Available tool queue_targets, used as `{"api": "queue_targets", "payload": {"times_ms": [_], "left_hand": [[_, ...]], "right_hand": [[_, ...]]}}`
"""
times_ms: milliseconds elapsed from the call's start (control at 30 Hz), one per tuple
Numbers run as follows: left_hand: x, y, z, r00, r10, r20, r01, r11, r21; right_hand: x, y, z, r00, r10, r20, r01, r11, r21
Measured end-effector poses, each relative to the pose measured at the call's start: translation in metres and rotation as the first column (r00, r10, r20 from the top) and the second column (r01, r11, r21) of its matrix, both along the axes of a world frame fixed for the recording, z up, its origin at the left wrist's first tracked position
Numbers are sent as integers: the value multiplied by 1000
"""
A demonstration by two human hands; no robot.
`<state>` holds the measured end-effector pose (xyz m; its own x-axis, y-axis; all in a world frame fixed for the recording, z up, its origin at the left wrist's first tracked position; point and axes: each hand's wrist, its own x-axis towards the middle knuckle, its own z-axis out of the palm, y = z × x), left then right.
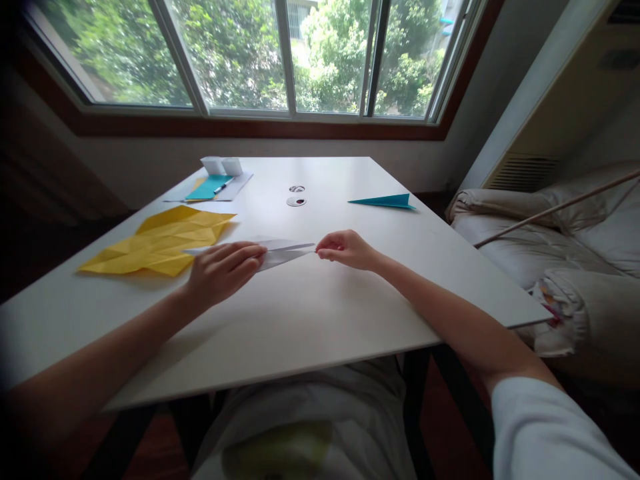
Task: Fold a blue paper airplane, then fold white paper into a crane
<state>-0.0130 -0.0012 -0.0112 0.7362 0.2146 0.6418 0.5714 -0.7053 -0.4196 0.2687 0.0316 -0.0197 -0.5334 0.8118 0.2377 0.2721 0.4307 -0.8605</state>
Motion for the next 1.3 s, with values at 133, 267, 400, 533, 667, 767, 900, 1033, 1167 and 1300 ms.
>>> {"api": "queue_targets", "payload": {"times_ms": [133,267,400,533,667,767,900,1033,1167,1300], "left_hand": [[2,-1,0,1000,-14,-11,14,1000,26],[4,-2,2,1000,-6,-25,7,999,42],[5,-2,2,999,1,-41,2,997,73],[4,-2,1,999,2,-33,0,997,74],[3,-2,0,999,21,-31,-19,998,54],[4,-2,0,1000,7,-27,-5,998,62],[4,-2,0,999,5,-34,-2,998,69],[4,-2,-1,998,18,-53,-15,999,47],[5,0,0,1000,8,-24,-8,1000,-20],[5,5,9,965,97,244,-26,960,-278]], "right_hand": [[-3,-2,-2,999,13,-49,-16,997,-71],[-7,-4,-2,996,14,-88,-22,995,-97],[-8,-5,-1,992,18,-127,-36,989,-141],[-7,-4,2,993,0,-118,-24,980,-198],[-4,-2,4,996,-21,-85,-1,970,-245],[-4,-2,3,999,6,-49,-20,956,-292],[-6,-4,2,998,37,-41,-48,944,-326],[-9,-4,2,996,18,-86,-48,934,-354],[-9,-4,3,992,-1,-123,-45,928,-371],[-9,-2,3,987,-61,-149,-3,919,-395]]}}
